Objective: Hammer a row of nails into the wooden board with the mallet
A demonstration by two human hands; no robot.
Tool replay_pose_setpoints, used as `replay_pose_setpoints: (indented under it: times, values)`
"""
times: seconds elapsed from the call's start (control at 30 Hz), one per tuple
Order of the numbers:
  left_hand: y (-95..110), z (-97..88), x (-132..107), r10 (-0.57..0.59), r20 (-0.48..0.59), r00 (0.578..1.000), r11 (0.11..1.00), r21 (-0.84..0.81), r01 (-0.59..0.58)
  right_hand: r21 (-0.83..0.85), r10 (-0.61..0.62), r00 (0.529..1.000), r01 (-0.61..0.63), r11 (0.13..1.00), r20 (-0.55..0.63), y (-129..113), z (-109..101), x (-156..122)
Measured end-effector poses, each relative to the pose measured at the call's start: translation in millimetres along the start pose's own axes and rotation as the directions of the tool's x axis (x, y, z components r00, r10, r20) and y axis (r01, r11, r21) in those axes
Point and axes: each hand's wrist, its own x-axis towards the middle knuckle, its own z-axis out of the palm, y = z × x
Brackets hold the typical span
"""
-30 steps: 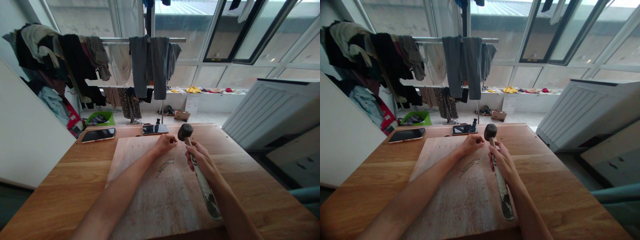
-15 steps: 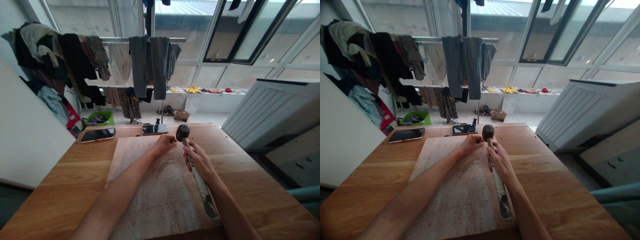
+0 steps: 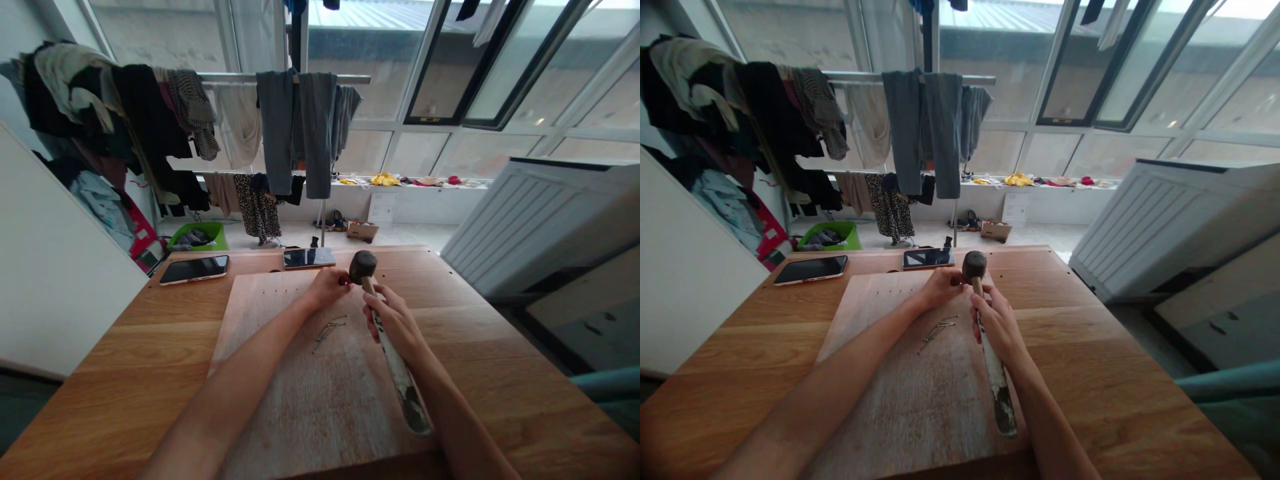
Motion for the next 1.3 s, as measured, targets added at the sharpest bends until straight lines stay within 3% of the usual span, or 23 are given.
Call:
replay_pose_setpoints:
  times: [0.33, 0.47, 0.53, 0.6, 0.67, 0.7, 0.77, 0.87, 0.97, 1.07, 1.17, 1.23, 1.3]
  values:
    - [-1, 1.1, -1, 0.008, 0.021, 1.0, 1.0, -0.014, -0.008, 0.046, -0.026, 0.999, 0.027, 0.999, -0.024, 2, 0, 2]
    - [7, -14.6, -1, 0.027, 0.054, 0.998, 0.999, 0.039, -0.03, 0.053, -0.034, 0.997, 0.038, 0.998, -0.066, 3, -2, 3]
    - [16, -29.0, 1, -0.026, 0.174, 0.984, 0.993, 0.12, 0.005, 0.054, -0.024, 0.997, 0.028, 0.998, -0.076, 5, -4, 4]
    - [28, -42.9, 1, -0.101, 0.396, 0.913, 0.977, 0.213, 0.015, 0.052, -0.019, 0.996, 0.023, 0.998, -0.085, 6, -4, 5]
    - [43, -51.5, 0, -0.179, 0.589, 0.788, 0.95, 0.313, -0.019, 0.044, -0.02, 0.995, 0.025, 0.999, -0.097, 7, -4, 6]
    - [51, -53.1, -1, -0.213, 0.641, 0.738, 0.929, 0.366, -0.049, 0.042, -0.019, 0.995, 0.023, 0.999, -0.102, 6, -4, 7]
    - [63, -51.4, -3, -0.258, 0.669, 0.697, 0.88, 0.46, -0.116, 0.042, -0.01, 0.994, 0.015, 0.999, -0.106, 6, -3, 7]
    - [72, -44.6, -5, -0.259, 0.639, 0.725, 0.832, 0.528, -0.168, 0.042, 0.007, 0.995, -0.003, 0.999, -0.101, 7, -3, 5]
    - [61, -43.2, -3, -0.213, 0.601, 0.77, 0.864, 0.484, -0.139, 0.052, 0.008, 0.996, -0.004, 0.999, -0.092, 7, -2, 5]
    - [34, -46.5, 2, -0.105, 0.476, 0.873, 0.962, 0.271, -0.032, 0.064, 0.005, 0.996, 0.001, 0.998, -0.092, 8, -2, 6]
    - [6, -47.0, 4, -0.082, 0.23, 0.97, 0.996, 0.005, 0.084, 0.068, -0.006, 0.996, 0.012, 0.998, -0.092, 8, -1, 8]
    - [-6, -45.0, 3, -0.136, 0.113, 0.984, 0.979, -0.135, 0.151, 0.075, -0.015, 0.996, 0.022, 0.997, -0.086, 8, -1, 8]
    - [-12, -42.5, 1, -0.164, 0.087, 0.983, 0.953, -0.244, 0.181, 0.075, -0.02, 0.997, 0.026, 0.997, -0.08, 8, -1, 8]
